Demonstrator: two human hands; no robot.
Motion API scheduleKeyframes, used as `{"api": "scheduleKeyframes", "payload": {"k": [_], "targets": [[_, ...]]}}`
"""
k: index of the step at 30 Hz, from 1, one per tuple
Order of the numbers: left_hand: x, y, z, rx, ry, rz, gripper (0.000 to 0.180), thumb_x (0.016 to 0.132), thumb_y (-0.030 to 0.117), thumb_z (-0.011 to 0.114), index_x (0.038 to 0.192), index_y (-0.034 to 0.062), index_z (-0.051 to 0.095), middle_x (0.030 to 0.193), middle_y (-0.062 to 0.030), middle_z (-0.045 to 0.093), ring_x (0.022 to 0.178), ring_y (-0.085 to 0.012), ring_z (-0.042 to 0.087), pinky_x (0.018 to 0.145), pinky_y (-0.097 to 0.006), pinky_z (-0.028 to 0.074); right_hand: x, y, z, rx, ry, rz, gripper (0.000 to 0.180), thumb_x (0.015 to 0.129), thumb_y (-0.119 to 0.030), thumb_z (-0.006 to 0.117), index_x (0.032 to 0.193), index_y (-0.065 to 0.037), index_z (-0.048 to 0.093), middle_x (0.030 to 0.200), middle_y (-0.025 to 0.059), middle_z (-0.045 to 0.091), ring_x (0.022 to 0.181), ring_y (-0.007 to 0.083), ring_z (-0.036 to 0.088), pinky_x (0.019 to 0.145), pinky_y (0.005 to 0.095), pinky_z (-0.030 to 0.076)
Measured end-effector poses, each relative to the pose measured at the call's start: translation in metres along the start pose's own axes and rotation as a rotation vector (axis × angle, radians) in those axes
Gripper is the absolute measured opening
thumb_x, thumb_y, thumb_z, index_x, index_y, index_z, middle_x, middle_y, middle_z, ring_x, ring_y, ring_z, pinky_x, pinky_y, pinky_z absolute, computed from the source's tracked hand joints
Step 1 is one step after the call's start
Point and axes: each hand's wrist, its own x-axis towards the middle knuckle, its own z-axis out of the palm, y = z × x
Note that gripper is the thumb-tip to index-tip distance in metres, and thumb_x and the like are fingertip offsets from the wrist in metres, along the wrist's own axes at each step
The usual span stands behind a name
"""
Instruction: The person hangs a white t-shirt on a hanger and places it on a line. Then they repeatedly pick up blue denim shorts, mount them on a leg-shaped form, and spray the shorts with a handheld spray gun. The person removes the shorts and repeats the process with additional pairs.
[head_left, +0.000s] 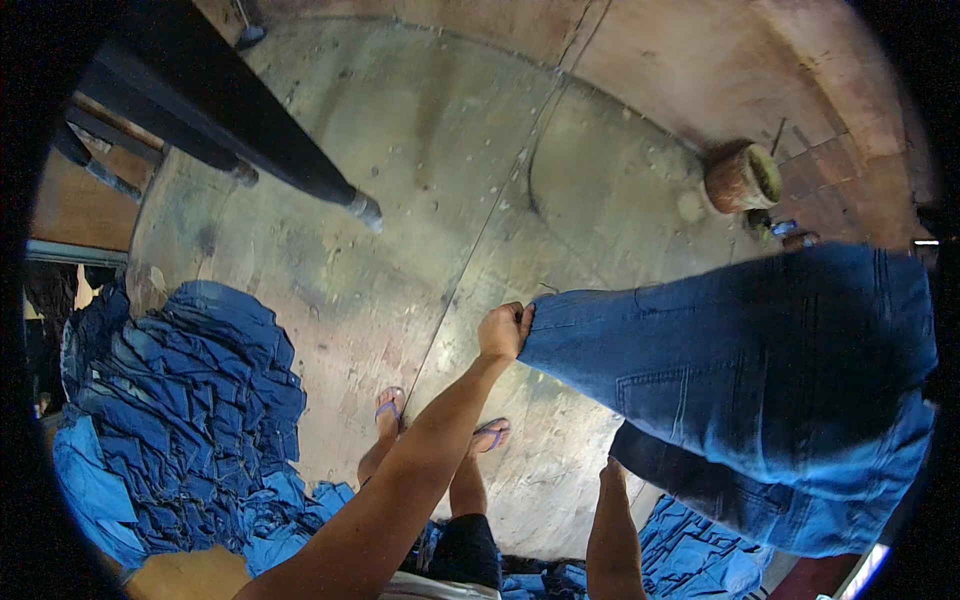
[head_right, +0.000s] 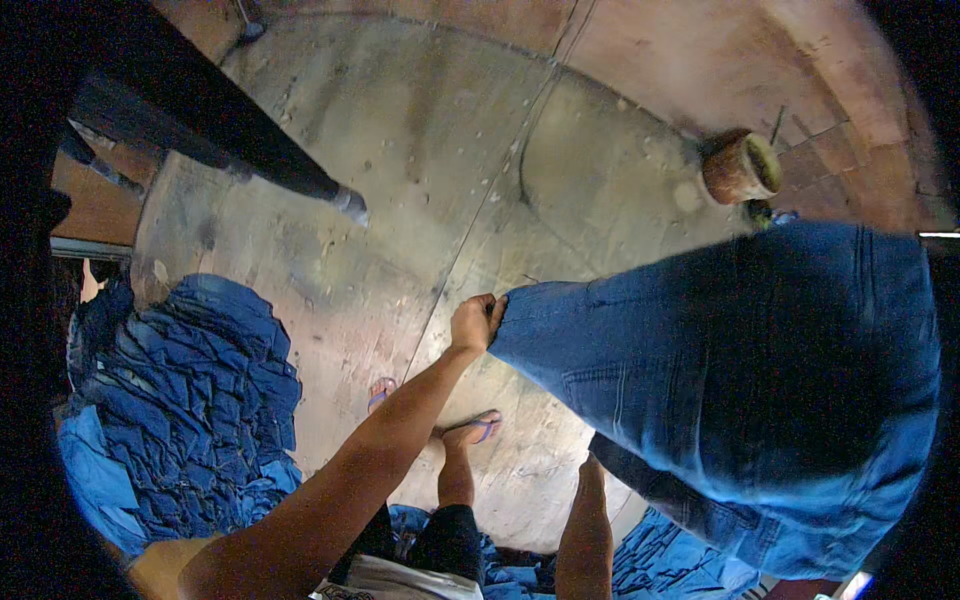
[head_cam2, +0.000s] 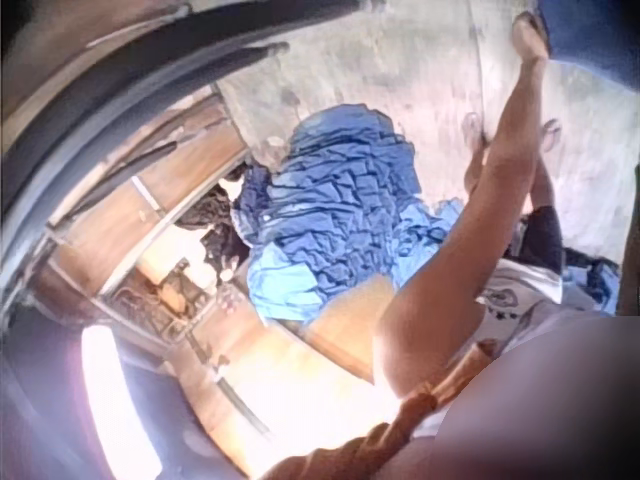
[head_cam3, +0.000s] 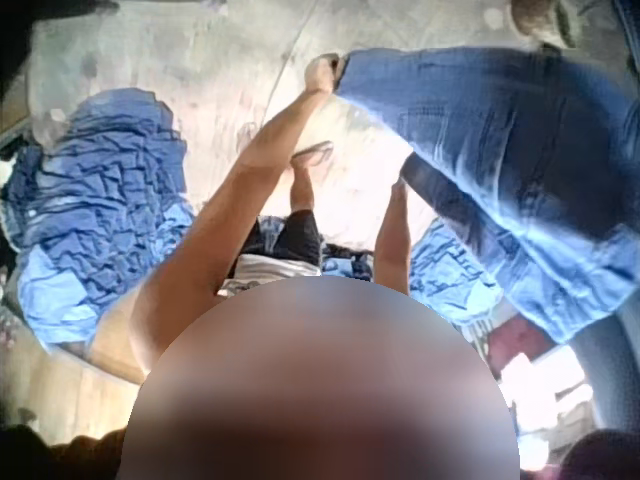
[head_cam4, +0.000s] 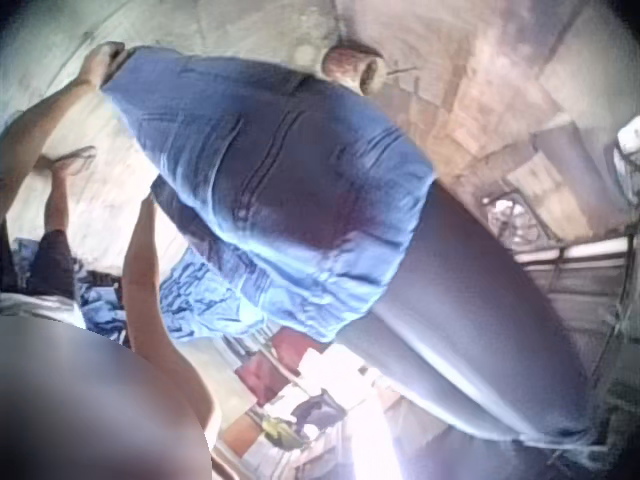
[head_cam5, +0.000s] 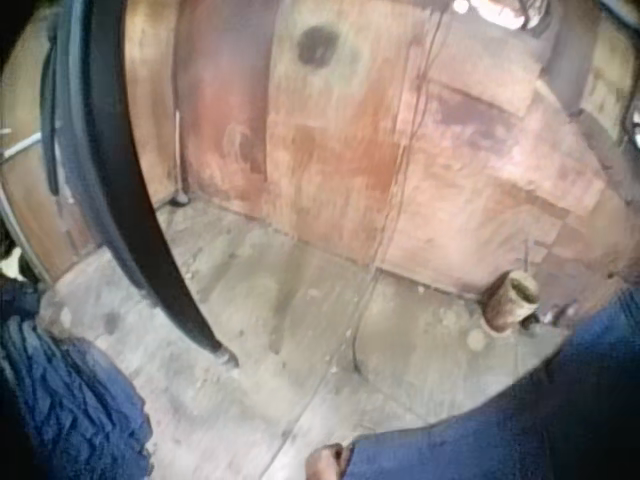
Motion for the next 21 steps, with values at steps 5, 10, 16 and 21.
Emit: {"api": "scheduleKeyframes", "payload": {"k": [5, 10, 16, 21], "targets": [[0.019, -0.226, 0.042, 0.32, -0.13, 0.008, 0.032, 0.098, 0.036, 0.059, 0.085, 0.0084, 0.07, 0.081, -0.0183, 0.071, 0.082, -0.0418, 0.069, 0.073, -0.051, 0.054, -0.036, 0.155, 0.115, -0.439, -0.45, 0.094, 0.036, 0.093, -0.027, 0.063, 0.122, -0.006, 0.069, 0.127, 0.0074, 0.066, 0.108, 0.0243, 0.063, 0.085, 0.0384, 0.055], [-0.073, -0.47, -0.085, 1.022, -0.803, -0.685, 0.048, 0.084, 0.044, 0.072, 0.119, 0.0115, 0.072, 0.125, -0.0098, 0.07, 0.115, -0.0258, 0.067, 0.095, -0.042, 0.055, -0.205, 0.248, 0.078, -0.872, -0.864, 0.269, 0.038, 0.092, -0.03, 0.065, 0.122, -0.008, 0.07, 0.129, 0.0075, 0.065, 0.111, 0.0249, 0.063, 0.085, 0.0396, 0.056], [-0.175, -0.535, -0.315, 0.762, -0.634, -0.63, 0.038, 0.09, 0.035, 0.064, 0.118, 0.0108, 0.072, 0.127, -0.0121, 0.069, 0.114, -0.0284, 0.069, 0.091, -0.044, 0.057, -0.307, 0.142, 0.09, -0.966, -1.063, 0.35, 0.041, 0.09, -0.034, 0.067, 0.123, -0.01, 0.071, 0.132, 0.0077, 0.064, 0.114, 0.0256, 0.062, 0.085, 0.0411, 0.056], [-0.137, -0.43, -0.421, 0.152, -0.713, -0.665, 0.05, 0.091, 0.043, 0.064, 0.127, 0.0076, 0.066, 0.13, -0.0144, 0.066, 0.111, -0.0297, 0.068, 0.093, -0.047, 0.056, -0.349, 0.035, 0.079, -0.937, -1.091, 0.397, 0.043, 0.088, -0.037, 0.069, 0.123, -0.012, 0.073, 0.135, 0.0078, 0.064, 0.116, 0.0262, 0.062, 0.085, 0.0424, 0.057]]}}
